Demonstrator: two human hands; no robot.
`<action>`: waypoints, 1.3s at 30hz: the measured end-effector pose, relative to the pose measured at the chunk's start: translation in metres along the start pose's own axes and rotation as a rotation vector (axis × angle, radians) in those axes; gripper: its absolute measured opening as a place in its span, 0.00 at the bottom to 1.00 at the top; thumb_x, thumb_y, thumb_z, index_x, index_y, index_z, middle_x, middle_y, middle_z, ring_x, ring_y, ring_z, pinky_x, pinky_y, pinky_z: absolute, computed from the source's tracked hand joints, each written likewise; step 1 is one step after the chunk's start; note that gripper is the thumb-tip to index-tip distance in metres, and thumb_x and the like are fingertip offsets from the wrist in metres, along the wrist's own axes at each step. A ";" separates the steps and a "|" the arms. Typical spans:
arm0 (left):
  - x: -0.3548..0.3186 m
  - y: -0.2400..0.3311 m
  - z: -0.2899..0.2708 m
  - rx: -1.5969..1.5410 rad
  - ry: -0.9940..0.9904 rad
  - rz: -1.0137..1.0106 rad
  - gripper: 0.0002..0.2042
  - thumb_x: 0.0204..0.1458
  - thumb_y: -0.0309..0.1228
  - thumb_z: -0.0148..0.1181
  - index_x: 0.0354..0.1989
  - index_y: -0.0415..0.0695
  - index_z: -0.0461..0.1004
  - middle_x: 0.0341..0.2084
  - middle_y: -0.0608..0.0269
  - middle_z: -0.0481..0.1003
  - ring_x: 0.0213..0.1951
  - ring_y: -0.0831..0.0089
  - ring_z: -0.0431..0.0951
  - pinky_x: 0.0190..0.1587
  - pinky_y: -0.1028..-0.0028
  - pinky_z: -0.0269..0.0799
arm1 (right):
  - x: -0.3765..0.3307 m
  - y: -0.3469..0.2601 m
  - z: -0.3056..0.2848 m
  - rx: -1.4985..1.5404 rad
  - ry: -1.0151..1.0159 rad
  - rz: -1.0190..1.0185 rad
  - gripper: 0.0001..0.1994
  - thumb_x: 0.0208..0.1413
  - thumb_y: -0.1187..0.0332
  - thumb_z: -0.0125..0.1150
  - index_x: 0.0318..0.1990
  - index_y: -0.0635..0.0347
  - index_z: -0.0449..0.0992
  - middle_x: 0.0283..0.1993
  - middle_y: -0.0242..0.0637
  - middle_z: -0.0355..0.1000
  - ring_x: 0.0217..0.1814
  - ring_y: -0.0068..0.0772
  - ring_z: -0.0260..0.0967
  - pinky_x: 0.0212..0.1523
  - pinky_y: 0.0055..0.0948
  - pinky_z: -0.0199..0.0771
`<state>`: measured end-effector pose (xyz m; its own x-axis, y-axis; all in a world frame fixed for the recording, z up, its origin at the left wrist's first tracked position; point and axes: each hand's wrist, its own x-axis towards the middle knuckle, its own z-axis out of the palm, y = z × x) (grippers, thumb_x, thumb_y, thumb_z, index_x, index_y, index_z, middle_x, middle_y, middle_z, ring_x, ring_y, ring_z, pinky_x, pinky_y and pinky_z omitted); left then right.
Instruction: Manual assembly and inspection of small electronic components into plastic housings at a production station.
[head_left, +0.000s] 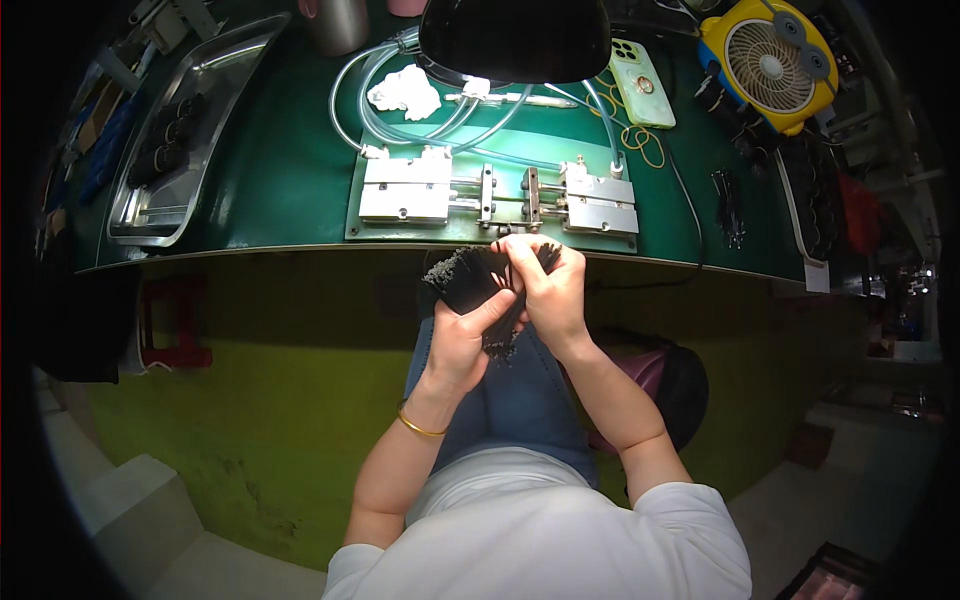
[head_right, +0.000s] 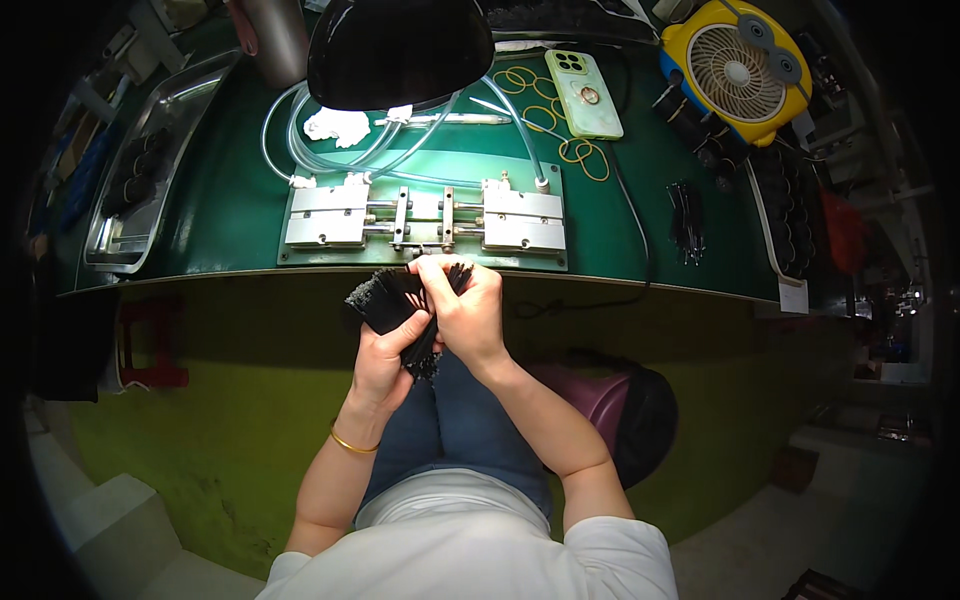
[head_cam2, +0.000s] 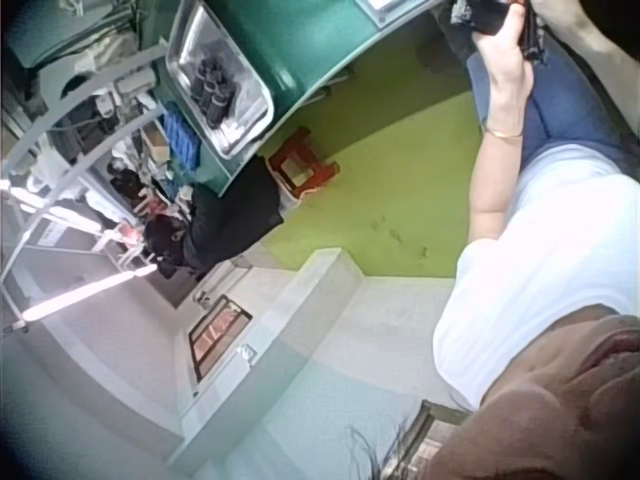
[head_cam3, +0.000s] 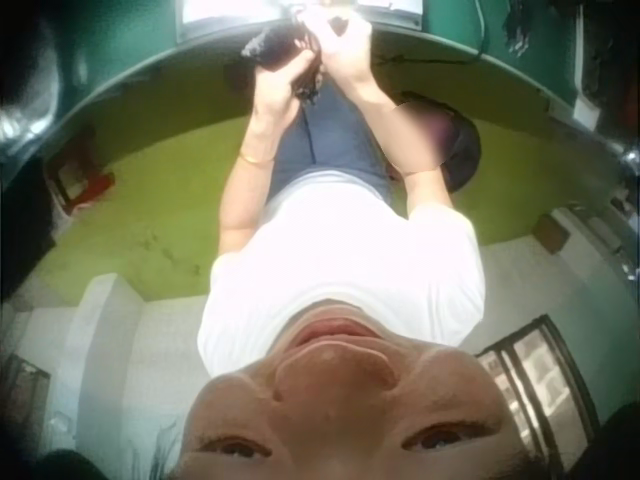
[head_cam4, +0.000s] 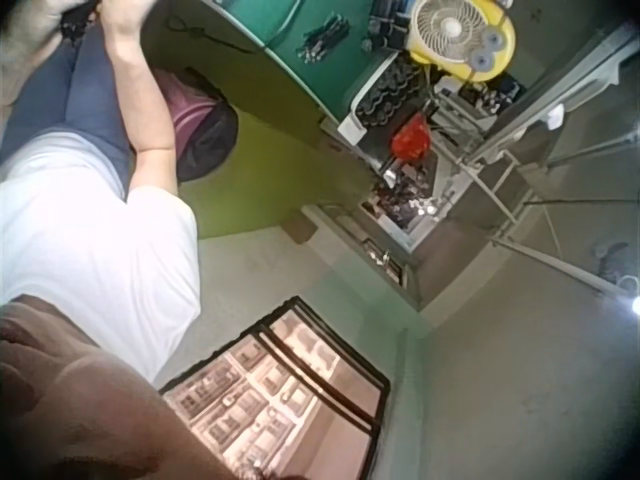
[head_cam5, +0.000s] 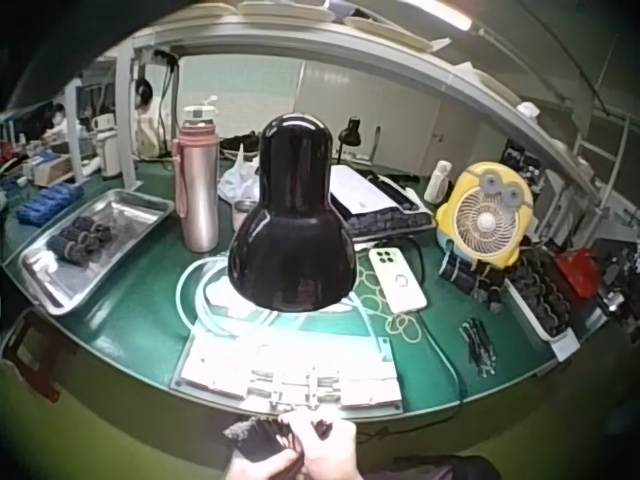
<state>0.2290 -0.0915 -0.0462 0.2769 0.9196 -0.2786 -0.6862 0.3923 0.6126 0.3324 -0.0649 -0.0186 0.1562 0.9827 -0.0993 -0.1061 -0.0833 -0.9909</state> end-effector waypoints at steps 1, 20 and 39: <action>0.000 0.000 0.001 -0.002 0.000 -0.001 0.04 0.48 0.22 0.54 0.32 0.37 0.69 0.24 0.60 0.72 0.24 0.73 0.73 0.28 0.76 0.71 | 0.000 0.001 0.000 -0.001 0.002 -0.002 0.07 0.52 0.72 0.53 0.27 0.66 0.74 0.12 0.24 0.62 0.12 0.10 0.53 0.12 0.13 0.50; 0.001 0.000 0.004 -0.009 -0.011 0.013 0.04 0.47 0.22 0.54 0.32 0.37 0.70 0.24 0.61 0.72 0.24 0.74 0.73 0.28 0.77 0.71 | 0.001 0.001 0.000 0.053 0.009 0.006 0.09 0.52 0.71 0.52 0.25 0.67 0.73 0.12 0.25 0.61 0.09 0.11 0.51 0.09 0.14 0.47; -0.002 -0.001 0.008 -0.050 0.035 0.018 0.04 0.47 0.22 0.55 0.31 0.39 0.70 0.24 0.63 0.72 0.23 0.75 0.72 0.25 0.78 0.69 | -0.005 -0.007 0.001 -0.025 -0.028 -0.064 0.09 0.53 0.70 0.52 0.25 0.64 0.74 0.13 0.26 0.64 0.10 0.10 0.54 0.08 0.13 0.50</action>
<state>0.2347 -0.0931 -0.0401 0.2413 0.9248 -0.2942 -0.7238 0.3735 0.5802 0.3317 -0.0691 -0.0116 0.1346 0.9903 -0.0337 -0.0724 -0.0240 -0.9971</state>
